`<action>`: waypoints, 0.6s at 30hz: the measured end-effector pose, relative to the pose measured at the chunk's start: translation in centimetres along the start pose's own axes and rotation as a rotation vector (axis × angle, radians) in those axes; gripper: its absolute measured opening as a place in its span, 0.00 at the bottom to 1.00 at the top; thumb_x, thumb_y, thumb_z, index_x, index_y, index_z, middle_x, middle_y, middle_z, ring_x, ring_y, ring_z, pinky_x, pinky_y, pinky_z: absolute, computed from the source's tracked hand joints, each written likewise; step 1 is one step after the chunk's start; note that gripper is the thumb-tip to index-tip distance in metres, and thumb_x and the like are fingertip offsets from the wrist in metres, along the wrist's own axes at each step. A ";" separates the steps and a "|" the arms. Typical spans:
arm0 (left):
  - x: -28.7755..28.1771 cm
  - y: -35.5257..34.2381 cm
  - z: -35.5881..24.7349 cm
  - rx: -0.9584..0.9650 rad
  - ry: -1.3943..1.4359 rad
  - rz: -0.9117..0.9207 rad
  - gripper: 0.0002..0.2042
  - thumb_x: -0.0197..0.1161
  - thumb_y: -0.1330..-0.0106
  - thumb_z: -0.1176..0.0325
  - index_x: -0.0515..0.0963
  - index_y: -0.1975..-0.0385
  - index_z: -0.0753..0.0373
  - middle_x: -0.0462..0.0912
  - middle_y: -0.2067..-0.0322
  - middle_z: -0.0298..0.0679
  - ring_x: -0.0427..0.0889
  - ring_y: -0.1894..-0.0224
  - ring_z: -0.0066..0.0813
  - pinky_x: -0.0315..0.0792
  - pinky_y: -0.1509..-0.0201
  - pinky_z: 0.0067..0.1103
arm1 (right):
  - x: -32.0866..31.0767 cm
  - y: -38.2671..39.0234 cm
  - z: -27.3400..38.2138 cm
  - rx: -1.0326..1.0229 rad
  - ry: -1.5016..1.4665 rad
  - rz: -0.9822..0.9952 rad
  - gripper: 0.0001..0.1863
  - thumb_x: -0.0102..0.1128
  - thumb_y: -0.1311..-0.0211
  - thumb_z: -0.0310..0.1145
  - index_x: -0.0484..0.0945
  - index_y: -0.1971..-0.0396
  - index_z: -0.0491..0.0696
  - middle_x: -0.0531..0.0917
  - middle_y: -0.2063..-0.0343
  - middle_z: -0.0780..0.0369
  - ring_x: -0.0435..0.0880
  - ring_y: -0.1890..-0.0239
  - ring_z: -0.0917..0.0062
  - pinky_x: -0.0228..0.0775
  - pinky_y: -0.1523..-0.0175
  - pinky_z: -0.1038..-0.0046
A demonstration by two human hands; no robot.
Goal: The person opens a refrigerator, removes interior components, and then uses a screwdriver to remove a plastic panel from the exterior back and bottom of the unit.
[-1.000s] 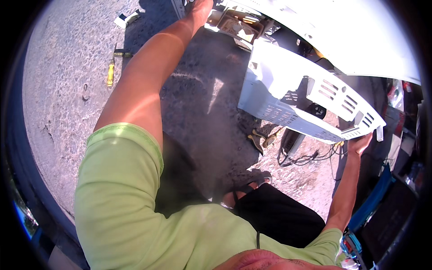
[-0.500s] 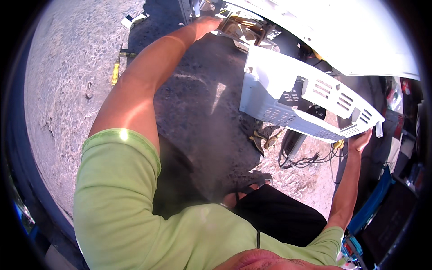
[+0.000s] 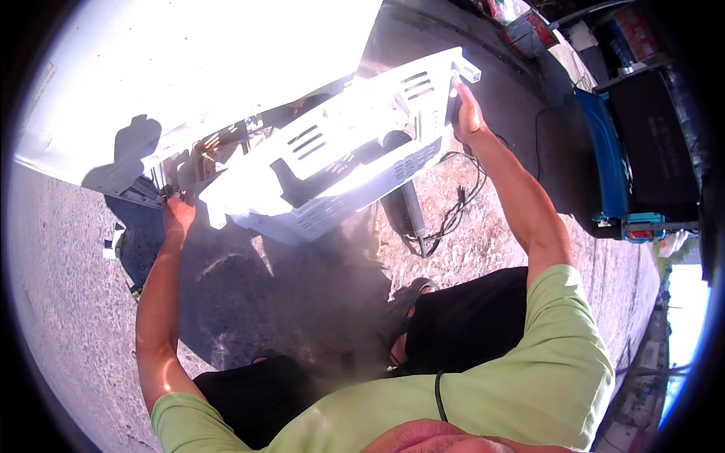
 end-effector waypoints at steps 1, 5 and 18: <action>-0.1 0.0 0.5 -0.014 0.008 -0.016 0.29 0.53 0.32 0.42 0.82 0.60 0.68 0.83 0.61 0.60 0.81 0.54 0.60 0.76 0.51 0.41 | 0.2 0.0 -0.1 0.032 0.018 0.012 0.30 0.55 0.34 0.56 0.75 0.45 0.44 0.81 0.57 0.63 0.78 0.57 0.78 0.67 0.57 0.76; -0.9 0.1 2.2 0.004 0.062 -0.039 0.30 0.56 0.33 0.42 0.80 0.57 0.70 0.82 0.58 0.62 0.80 0.52 0.61 0.75 0.48 0.40 | 3.5 2.2 0.9 0.069 -0.010 0.031 0.29 0.57 0.34 0.52 0.74 0.45 0.43 0.80 0.53 0.59 0.77 0.50 0.73 0.67 0.42 0.71; 6.2 -5.7 8.5 -0.297 1.446 0.134 0.14 0.56 0.30 0.64 0.76 0.48 0.61 0.80 0.51 0.39 0.79 0.51 0.34 0.70 0.48 0.29 | 3.1 1.0 0.4 0.083 -0.020 0.089 0.36 0.58 0.37 0.56 0.72 0.41 0.41 0.78 0.47 0.56 0.76 0.45 0.68 0.65 0.39 0.68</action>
Point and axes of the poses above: each hand's wrist, its own y-axis away from the middle knuckle, its own x-axis out of the palm, z = x × y, the point moved 3 cm from there along -y, towards the middle knuckle
